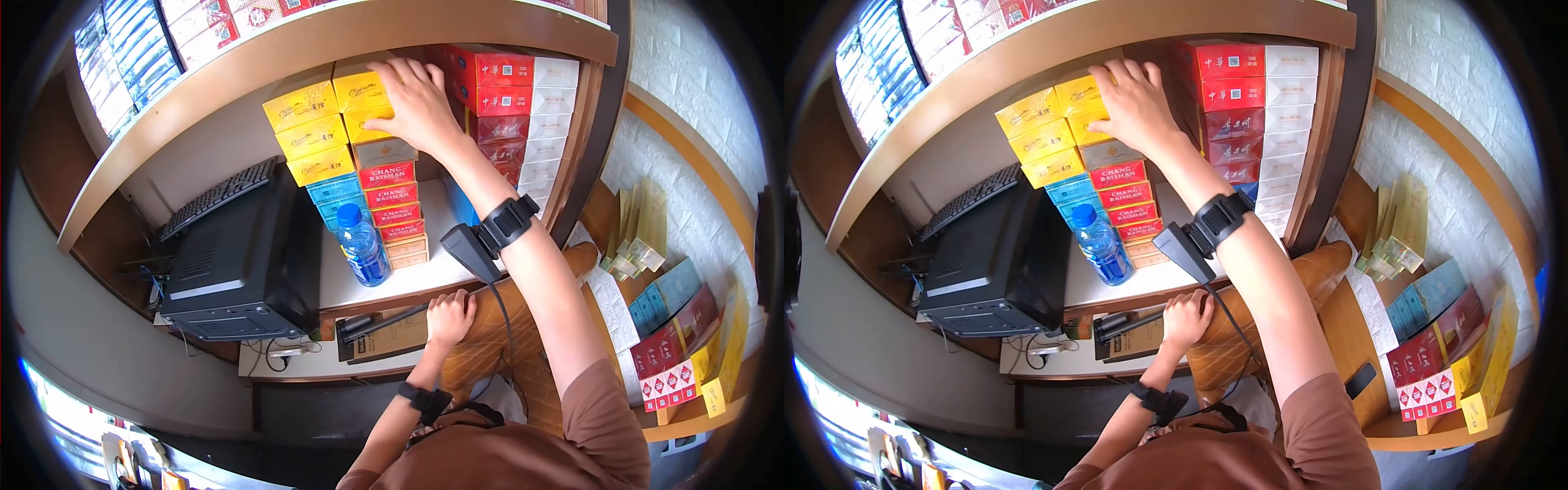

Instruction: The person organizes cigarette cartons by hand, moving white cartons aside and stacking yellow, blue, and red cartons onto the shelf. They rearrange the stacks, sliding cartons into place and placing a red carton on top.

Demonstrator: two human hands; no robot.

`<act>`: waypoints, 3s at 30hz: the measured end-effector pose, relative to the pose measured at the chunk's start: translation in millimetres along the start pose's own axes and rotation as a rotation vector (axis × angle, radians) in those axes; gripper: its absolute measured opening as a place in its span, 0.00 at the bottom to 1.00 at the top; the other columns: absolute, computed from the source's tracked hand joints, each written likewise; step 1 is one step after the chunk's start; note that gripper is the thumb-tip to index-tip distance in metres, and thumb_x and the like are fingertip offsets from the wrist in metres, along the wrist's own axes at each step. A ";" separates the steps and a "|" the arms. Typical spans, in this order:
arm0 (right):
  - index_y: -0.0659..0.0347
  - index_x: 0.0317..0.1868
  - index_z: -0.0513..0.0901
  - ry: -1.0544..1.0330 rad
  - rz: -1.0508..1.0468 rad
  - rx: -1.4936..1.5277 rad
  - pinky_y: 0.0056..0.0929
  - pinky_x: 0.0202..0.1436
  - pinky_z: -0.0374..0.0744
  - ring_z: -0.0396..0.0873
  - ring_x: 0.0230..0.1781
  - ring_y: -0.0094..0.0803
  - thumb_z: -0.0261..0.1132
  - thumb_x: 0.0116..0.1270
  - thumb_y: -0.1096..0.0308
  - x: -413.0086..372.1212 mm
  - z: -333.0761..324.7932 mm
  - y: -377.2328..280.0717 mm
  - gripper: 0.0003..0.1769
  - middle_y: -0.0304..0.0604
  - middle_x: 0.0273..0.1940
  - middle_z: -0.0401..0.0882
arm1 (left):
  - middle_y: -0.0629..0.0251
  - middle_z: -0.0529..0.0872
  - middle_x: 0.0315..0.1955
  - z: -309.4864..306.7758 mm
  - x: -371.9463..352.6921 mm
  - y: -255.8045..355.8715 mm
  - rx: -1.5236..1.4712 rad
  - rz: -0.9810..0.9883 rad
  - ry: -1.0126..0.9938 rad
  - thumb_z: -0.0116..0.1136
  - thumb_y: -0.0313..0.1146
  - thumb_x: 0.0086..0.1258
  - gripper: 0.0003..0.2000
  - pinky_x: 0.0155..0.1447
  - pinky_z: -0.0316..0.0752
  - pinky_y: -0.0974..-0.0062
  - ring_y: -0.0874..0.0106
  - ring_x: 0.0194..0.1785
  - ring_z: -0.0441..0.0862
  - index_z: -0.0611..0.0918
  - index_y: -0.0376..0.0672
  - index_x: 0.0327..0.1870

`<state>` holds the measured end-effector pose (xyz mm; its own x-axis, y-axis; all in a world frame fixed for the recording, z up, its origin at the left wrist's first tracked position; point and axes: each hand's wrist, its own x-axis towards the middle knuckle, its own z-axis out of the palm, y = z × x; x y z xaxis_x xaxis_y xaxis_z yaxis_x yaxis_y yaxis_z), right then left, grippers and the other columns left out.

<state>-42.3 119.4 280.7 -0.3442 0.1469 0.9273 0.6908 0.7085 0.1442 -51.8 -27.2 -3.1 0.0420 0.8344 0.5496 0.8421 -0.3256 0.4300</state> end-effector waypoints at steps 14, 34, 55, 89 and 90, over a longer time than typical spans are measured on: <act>0.59 0.53 0.74 0.285 0.048 0.096 0.37 0.57 0.70 0.71 0.52 0.43 0.68 0.42 0.81 -81.4 -154.5 -23.4 0.32 0.46 0.50 0.72 | 0.58 0.82 0.19 4.8 -0.3 -2.8 -0.011 0.005 0.018 0.51 0.41 0.64 0.11 0.39 0.75 0.63 0.61 0.29 0.81 0.80 0.44 0.29; 0.60 0.51 0.72 -0.437 0.193 0.389 0.38 0.54 0.74 0.72 0.53 0.46 0.67 0.41 0.84 -235.9 -191.2 -35.6 0.32 0.48 0.49 0.71 | 0.59 0.81 0.21 3.5 -2.5 -8.9 0.017 0.055 -0.059 0.57 0.41 0.57 0.12 0.39 0.73 0.65 0.62 0.30 0.79 0.81 0.40 0.26; 0.58 0.53 0.72 -0.556 0.144 0.218 0.40 0.58 0.71 0.69 0.55 0.44 0.66 0.45 0.79 -243.5 -103.3 -15.3 0.31 0.44 0.53 0.67 | 0.58 0.80 0.19 6.3 -1.0 -6.6 -0.066 0.024 0.058 0.58 0.36 0.56 0.08 0.35 0.73 0.64 0.60 0.25 0.78 0.79 0.41 0.26; 0.63 0.56 0.67 -0.146 0.280 0.483 0.39 0.57 0.71 0.71 0.53 0.47 0.66 0.52 0.74 -159.0 -15.4 -18.3 0.30 0.54 0.52 0.71 | 0.57 0.83 0.23 3.9 2.1 -0.4 -0.137 -0.035 0.088 0.56 0.32 0.56 0.06 0.37 0.74 0.65 0.60 0.28 0.81 0.81 0.40 0.27; 0.63 0.57 0.67 0.028 0.245 0.474 0.39 0.57 0.70 0.71 0.53 0.47 0.67 0.51 0.74 -127.1 -21.3 -18.3 0.31 0.53 0.52 0.70 | 0.57 0.83 0.23 3.9 1.8 0.0 -0.128 -0.033 0.090 0.56 0.32 0.56 0.06 0.37 0.74 0.65 0.60 0.28 0.81 0.81 0.40 0.27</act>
<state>2.4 73.1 167.5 -0.1873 0.3331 0.9241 0.3838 0.8908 -0.2433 -49.6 -23.9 -4.9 -0.0377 0.8042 0.5932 0.7667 -0.3575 0.5333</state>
